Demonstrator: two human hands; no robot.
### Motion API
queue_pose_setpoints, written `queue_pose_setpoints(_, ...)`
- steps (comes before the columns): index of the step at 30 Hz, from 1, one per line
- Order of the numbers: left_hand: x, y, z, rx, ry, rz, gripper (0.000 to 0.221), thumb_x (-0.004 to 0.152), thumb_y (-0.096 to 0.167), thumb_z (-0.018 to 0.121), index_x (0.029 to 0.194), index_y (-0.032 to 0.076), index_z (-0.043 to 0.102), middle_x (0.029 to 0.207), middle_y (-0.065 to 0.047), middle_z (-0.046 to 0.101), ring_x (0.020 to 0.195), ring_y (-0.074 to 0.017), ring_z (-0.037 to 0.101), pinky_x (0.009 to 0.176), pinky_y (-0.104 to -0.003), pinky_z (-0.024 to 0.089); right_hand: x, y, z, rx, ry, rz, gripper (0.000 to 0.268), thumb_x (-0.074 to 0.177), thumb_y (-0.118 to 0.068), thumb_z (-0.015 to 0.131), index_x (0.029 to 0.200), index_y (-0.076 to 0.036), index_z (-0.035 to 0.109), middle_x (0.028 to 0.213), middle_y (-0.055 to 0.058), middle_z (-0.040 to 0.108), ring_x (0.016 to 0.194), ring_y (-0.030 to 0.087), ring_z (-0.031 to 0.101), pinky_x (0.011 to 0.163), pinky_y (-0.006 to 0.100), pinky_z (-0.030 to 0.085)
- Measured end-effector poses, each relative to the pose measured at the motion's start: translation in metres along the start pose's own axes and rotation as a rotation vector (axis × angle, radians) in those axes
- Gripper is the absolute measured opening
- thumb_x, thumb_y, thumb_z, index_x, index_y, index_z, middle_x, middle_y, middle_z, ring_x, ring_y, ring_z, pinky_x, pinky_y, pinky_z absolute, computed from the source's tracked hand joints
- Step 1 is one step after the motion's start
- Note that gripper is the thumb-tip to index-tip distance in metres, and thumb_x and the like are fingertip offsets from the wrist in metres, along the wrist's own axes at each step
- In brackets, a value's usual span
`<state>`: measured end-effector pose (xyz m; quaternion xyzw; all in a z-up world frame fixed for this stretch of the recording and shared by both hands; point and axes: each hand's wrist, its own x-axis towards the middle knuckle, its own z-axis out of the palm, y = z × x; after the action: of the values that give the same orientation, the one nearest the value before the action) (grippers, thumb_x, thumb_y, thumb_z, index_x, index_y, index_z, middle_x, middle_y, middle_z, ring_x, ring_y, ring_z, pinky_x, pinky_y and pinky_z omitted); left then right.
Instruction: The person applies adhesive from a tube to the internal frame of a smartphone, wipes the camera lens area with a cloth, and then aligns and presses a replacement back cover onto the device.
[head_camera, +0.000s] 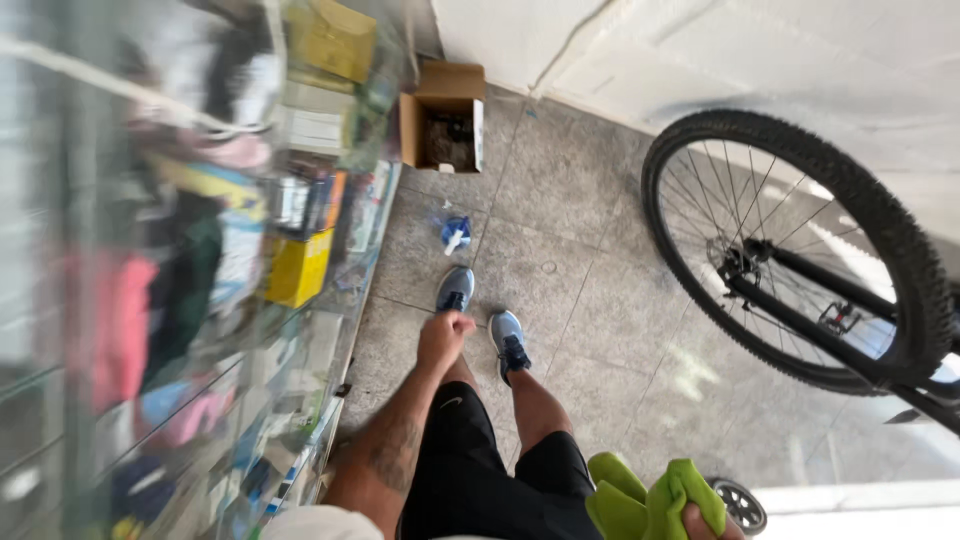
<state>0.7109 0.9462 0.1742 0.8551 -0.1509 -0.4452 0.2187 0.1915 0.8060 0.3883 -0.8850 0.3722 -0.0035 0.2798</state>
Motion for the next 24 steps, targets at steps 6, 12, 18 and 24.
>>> queue_pose_setpoints(6, -0.243, -0.007, -0.047, -0.092, 0.102, -0.004, 0.026, 0.108, 0.036, 0.059, 0.093, 0.018, 0.072, 0.096, 0.000, 0.088, 0.092, -0.0351, 0.080, 0.088, -0.050, 0.057, 0.141, -0.139, -0.096, 1.073, 0.078, 0.577, 0.042, 0.111, -0.022, 0.069, 0.143, 0.004, 0.074, 0.094, 0.016, 0.078, 0.071, 0.020, 0.072, 0.057, 0.024, 0.055)
queue_pose_setpoints(12, -0.402, 0.021, -0.117, 0.144, 0.293, -0.065, 0.075, 0.114, 0.072, 0.036, 0.088, 0.012, 0.071, 0.083, -0.017, 0.077, 0.082, -0.0473, 0.073, 0.076, -0.060, 0.054, 0.232, -0.194, -0.123, 1.124, -0.276, 0.220, 0.038, 0.113, -0.016, 0.068, 0.144, 0.006, 0.069, 0.120, 0.018, 0.076, 0.103, 0.035, 0.075, 0.085, 0.051, 0.064)
queue_pose_setpoints(18, -0.547, 0.068, -0.232, -0.491, 0.582, -0.163, 0.069, 0.103, 0.063, 0.062, 0.051, 0.018, 0.069, 0.053, 0.005, 0.076, 0.050, -0.0111, 0.066, 0.062, -0.035, 0.050, 0.279, -0.344, -0.155, 0.919, -0.456, -0.306, 0.023, 0.112, -0.012, 0.071, 0.127, 0.004, 0.077, 0.111, 0.010, 0.079, 0.100, 0.021, 0.075, 0.090, 0.037, 0.065)
queue_pose_setpoints(24, -0.631, 0.067, -0.327, -0.570, 0.864, 0.025, 0.041, 0.079, 0.043, 0.100, 0.100, 0.028, 0.068, 0.086, 0.015, 0.076, 0.067, -0.0051, 0.071, 0.060, -0.030, 0.056, 0.277, -0.528, -0.194, 0.565, -0.441, -0.923, 0.034, 0.111, -0.014, 0.065, 0.138, 0.006, 0.070, 0.128, 0.016, 0.071, 0.106, 0.025, 0.069, 0.088, 0.034, 0.056)
